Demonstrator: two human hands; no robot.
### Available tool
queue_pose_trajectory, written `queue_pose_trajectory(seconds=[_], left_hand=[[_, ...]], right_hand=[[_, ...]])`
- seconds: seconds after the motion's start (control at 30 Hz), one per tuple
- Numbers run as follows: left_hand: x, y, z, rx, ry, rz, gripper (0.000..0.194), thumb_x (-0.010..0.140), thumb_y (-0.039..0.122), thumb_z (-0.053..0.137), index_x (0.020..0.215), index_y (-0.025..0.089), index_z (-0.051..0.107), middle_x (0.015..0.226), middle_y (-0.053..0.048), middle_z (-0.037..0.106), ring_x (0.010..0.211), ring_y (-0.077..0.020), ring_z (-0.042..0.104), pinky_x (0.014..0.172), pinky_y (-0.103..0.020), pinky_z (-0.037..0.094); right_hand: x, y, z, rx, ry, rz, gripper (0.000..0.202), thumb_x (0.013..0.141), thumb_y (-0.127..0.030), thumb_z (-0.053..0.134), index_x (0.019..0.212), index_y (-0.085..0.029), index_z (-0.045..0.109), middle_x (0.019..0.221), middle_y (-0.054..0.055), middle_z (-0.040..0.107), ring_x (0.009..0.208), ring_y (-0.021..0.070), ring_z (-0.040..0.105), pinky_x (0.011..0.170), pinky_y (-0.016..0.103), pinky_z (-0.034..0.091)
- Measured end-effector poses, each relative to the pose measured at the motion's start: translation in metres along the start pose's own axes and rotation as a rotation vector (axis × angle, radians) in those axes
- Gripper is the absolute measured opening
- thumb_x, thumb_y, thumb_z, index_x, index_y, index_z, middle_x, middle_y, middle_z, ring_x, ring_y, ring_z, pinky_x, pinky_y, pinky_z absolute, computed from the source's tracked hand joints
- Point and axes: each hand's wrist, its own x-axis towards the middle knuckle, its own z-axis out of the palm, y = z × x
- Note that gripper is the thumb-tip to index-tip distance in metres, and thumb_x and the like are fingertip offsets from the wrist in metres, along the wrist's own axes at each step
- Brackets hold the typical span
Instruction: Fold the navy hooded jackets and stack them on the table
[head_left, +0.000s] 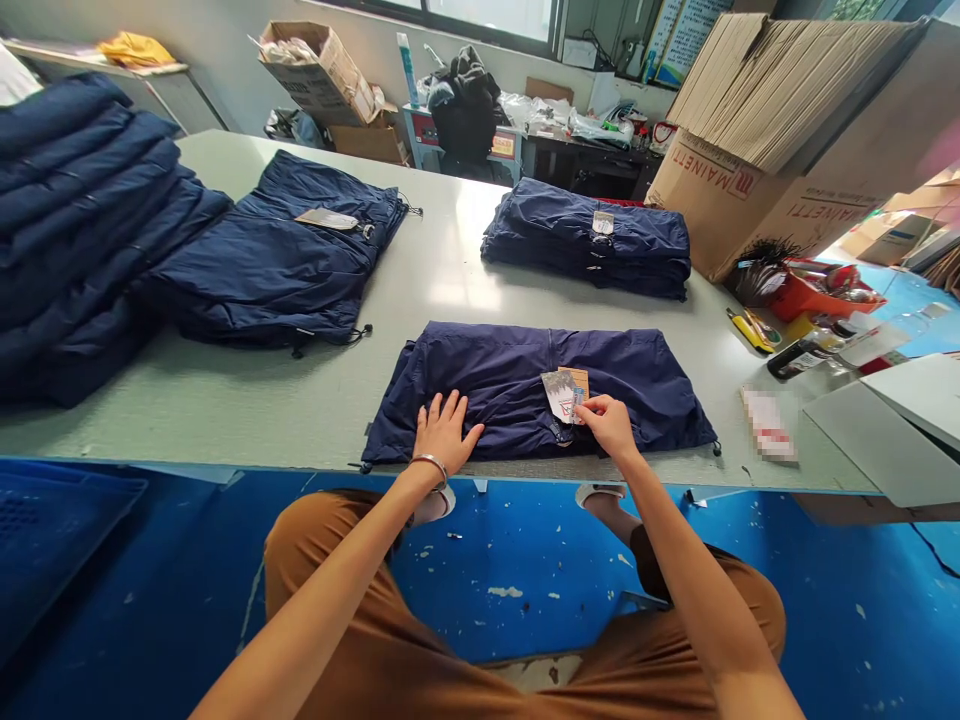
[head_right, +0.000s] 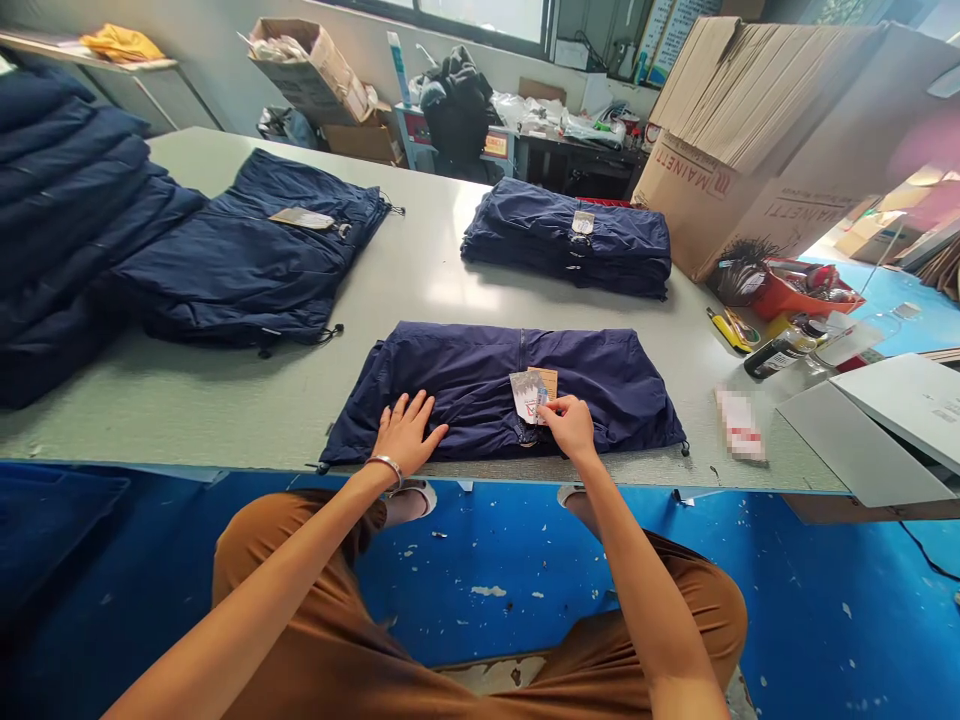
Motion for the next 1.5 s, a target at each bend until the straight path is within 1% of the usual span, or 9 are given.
queue_pose_trajectory(seconds=[0.23,0.37,0.5,0.6,0.73,0.87,1.0,1.17,1.5], left_hand=[[0.001,0.076,-0.015,-0.317,0.238,0.274,0.046,0.092,0.03,0.046,0.135,0.02,0.059,0.143,-0.009,0.055,0.133,-0.0295,0.042,0.114,-0.05,0.034],[0.011,0.112,0.004,-0.348,0.19,0.151,0.032,0.089,0.038,0.055,0.103,0.02,0.077,0.13,-0.014,0.059,0.122,-0.0349,0.044,0.104,-0.056,0.04],[0.025,0.128,0.011,-0.338,0.124,0.097,0.032,0.088,0.042,0.058,0.09,0.019,0.08,0.123,-0.015,0.06,0.12,-0.0368,0.044,0.1,-0.058,0.04],[0.031,0.132,0.006,-0.394,0.128,0.089,0.024,0.087,0.035,0.061,0.094,0.022,0.08,0.12,-0.012,0.063,0.118,-0.0335,0.047,0.1,-0.054,0.041],[0.027,0.126,0.0,-0.511,0.222,0.176,0.021,0.088,0.03,0.06,0.096,0.024,0.079,0.113,-0.009,0.067,0.113,-0.0278,0.053,0.102,-0.049,0.043],[0.013,0.114,0.007,-0.52,0.201,0.332,0.029,0.09,0.022,0.052,0.109,0.022,0.074,0.119,-0.008,0.069,0.12,-0.0248,0.054,0.107,-0.045,0.043],[-0.003,0.109,0.022,-0.314,0.019,0.504,0.044,0.097,0.022,0.038,0.137,0.023,0.058,0.146,-0.005,0.055,0.146,-0.0246,0.035,0.119,-0.051,0.029],[-0.009,0.109,0.028,-0.119,-0.121,0.504,0.05,0.104,0.032,0.027,0.151,0.028,0.042,0.158,0.0,0.039,0.152,-0.0249,0.022,0.124,-0.054,0.016],[-0.009,0.104,0.029,0.027,-0.108,0.552,0.053,0.103,0.043,0.03,0.154,0.028,0.037,0.159,0.0,0.036,0.153,-0.0261,0.019,0.124,-0.054,0.013]], right_hand=[[0.0,-0.006,0.001,-0.283,0.116,-0.029,0.018,0.073,-0.038,0.07,0.08,-0.022,0.076,0.099,0.009,0.07,0.098,0.0259,0.061,0.085,0.035,0.046],[-0.002,-0.011,0.004,-0.269,0.055,0.071,0.021,0.074,-0.034,0.069,0.089,-0.021,0.073,0.098,0.008,0.071,0.093,0.0239,0.065,0.083,0.034,0.047],[-0.002,-0.012,0.009,-0.048,0.031,0.173,0.063,0.065,-0.028,0.075,0.125,-0.021,0.058,0.093,0.003,0.074,0.086,0.0221,0.069,0.077,0.032,0.049],[-0.005,-0.013,0.011,0.222,0.05,0.143,0.071,0.062,-0.029,0.074,0.129,-0.018,0.054,0.092,0.004,0.074,0.082,0.0218,0.069,0.073,0.032,0.052],[-0.014,-0.017,0.002,0.576,-0.085,0.096,0.042,0.057,-0.034,0.074,0.095,-0.017,0.067,0.089,0.007,0.076,0.077,0.0226,0.069,0.067,0.032,0.055],[-0.026,-0.023,-0.009,0.739,-0.047,0.128,0.032,0.053,-0.035,0.078,0.078,-0.017,0.069,0.083,0.007,0.077,0.073,0.0237,0.07,0.065,0.033,0.055],[-0.033,-0.028,-0.015,0.766,-0.017,0.144,0.038,0.048,-0.04,0.083,0.075,-0.017,0.069,0.08,0.006,0.077,0.071,0.0242,0.07,0.061,0.033,0.056],[-0.037,-0.032,-0.025,0.733,0.042,0.118,0.041,0.048,-0.042,0.085,0.077,-0.017,0.07,0.081,0.007,0.077,0.074,0.025,0.071,0.061,0.032,0.056],[-0.01,-0.039,-0.028,0.81,-0.167,0.111,0.046,0.044,-0.029,0.087,0.086,-0.018,0.071,0.079,0.003,0.077,0.07,0.0247,0.071,0.062,0.034,0.058]])
